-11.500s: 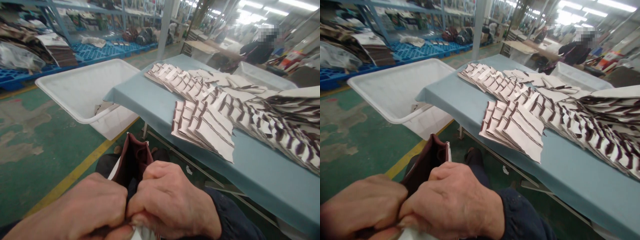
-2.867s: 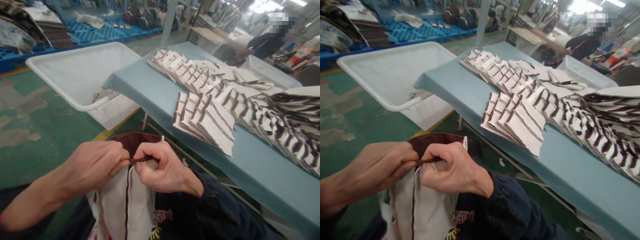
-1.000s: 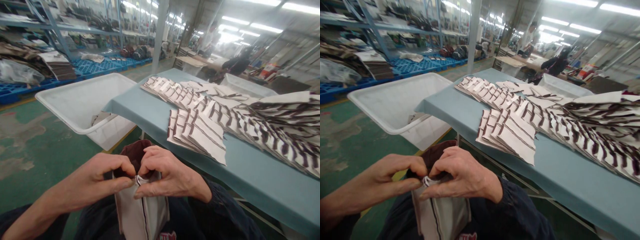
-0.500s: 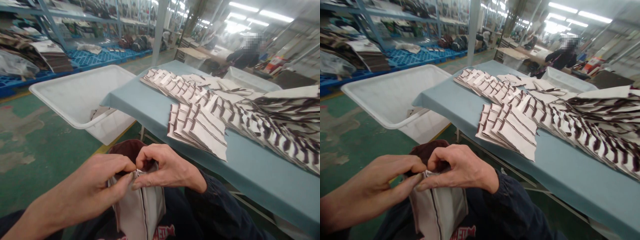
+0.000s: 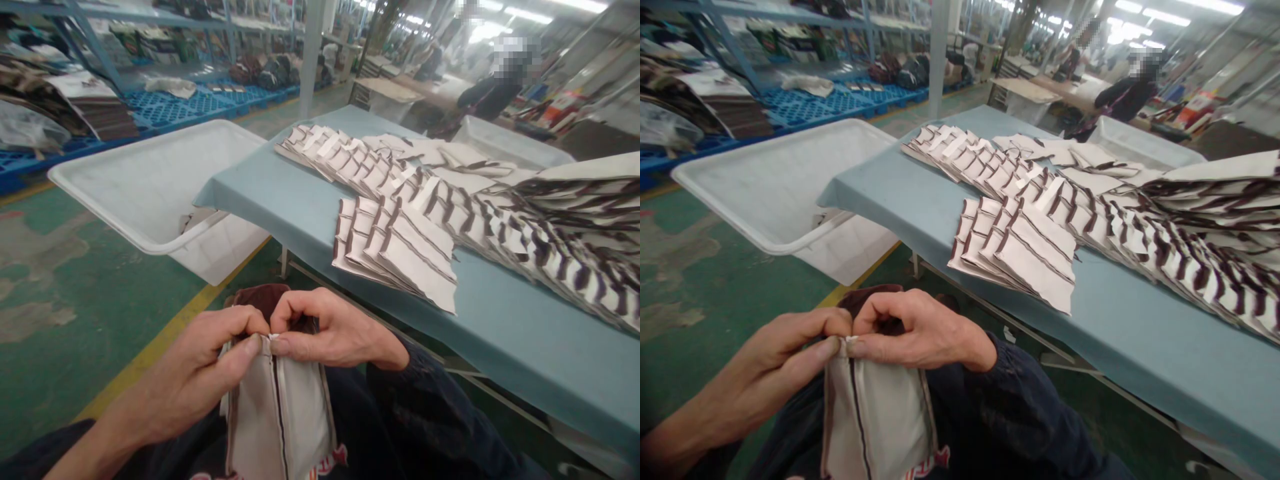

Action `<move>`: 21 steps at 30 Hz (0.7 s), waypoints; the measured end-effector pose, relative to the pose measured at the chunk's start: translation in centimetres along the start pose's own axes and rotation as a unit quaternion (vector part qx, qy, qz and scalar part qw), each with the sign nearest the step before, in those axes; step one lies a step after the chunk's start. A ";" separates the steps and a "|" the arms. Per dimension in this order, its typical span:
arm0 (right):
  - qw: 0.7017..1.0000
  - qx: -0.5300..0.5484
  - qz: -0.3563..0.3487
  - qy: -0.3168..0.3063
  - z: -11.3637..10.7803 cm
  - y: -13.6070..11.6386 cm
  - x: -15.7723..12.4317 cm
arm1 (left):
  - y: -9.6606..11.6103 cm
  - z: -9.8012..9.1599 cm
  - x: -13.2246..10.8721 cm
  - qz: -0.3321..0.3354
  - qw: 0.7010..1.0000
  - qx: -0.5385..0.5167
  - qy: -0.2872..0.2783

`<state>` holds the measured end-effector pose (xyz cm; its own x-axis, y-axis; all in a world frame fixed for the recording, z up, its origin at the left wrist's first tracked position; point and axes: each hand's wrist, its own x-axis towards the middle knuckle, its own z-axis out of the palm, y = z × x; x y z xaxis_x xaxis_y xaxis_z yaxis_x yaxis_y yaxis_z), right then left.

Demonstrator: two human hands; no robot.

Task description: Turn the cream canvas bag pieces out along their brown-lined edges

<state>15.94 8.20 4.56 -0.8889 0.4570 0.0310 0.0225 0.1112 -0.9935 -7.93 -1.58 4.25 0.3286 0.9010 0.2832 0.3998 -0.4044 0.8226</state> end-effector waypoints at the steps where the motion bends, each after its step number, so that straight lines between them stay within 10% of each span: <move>1: 1.000 -0.005 -0.004 0.001 0.0 0.1 -0.1 | 0.0 0.0 0.1 0.004 1.000 -0.003 0.001; 21: 0.969 -0.191 -0.103 0.115 0.9 -0.6 -0.9 | -1.0 0.4 -0.4 -0.014 0.999 0.012 0.035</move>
<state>16.32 6.95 5.04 -0.7684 0.5698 0.2914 0.0625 0.5200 -0.8519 -8.08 -1.61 3.11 0.2571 0.9207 0.2936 0.4296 -0.3811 0.8187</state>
